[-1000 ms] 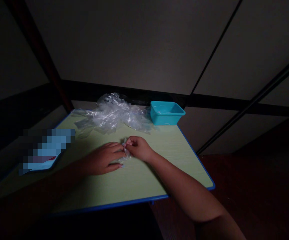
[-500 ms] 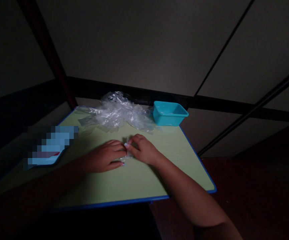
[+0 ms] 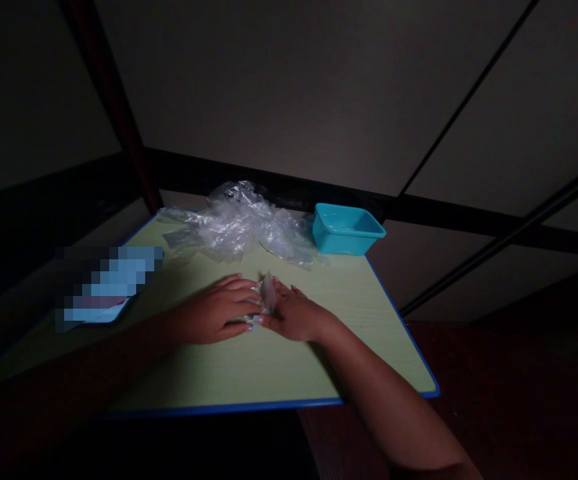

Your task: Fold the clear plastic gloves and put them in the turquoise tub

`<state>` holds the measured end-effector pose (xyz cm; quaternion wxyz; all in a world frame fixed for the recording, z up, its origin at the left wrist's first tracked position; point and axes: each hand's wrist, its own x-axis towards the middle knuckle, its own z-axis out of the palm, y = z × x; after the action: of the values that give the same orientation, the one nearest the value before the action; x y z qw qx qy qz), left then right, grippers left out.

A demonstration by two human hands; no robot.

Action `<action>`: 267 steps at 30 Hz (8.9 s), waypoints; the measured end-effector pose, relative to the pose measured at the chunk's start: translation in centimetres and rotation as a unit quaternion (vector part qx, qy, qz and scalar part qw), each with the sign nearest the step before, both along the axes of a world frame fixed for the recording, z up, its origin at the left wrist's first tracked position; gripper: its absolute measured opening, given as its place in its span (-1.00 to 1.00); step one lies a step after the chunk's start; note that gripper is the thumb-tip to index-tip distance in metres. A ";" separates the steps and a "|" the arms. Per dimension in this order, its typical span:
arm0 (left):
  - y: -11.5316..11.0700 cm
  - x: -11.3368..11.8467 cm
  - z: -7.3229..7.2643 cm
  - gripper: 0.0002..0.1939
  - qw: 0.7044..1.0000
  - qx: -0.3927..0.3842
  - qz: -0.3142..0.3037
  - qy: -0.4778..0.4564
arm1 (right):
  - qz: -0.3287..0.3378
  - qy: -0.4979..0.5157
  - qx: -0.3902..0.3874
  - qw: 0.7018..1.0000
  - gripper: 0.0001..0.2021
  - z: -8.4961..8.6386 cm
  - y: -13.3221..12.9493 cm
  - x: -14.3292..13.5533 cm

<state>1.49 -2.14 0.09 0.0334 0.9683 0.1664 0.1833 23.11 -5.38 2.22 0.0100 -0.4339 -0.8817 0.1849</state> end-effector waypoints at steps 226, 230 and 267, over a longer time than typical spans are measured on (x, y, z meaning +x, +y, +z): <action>1.4 -1.1 -0.3 -0.58 0.992 -0.101 0.070 0.017 | 0.084 0.003 -0.065 0.994 -0.25 0.1 -0.8 -1.1; 2.2 -1.5 -1.4 -0.50 0.985 -0.126 0.077 0.083 | 0.084 0.000 -0.063 0.994 -0.22 0.2 -0.8 -1.2; 1.8 -1.6 -0.4 -0.21 0.971 -0.106 0.133 0.168 | -0.104 0.496 -0.203 0.838 -0.52 -2.7 2.5 -0.7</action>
<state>-0.13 -0.31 -0.30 0.0827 0.9453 0.3154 0.0023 22.41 -2.92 -0.46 0.3768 -0.3652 -0.6514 0.5480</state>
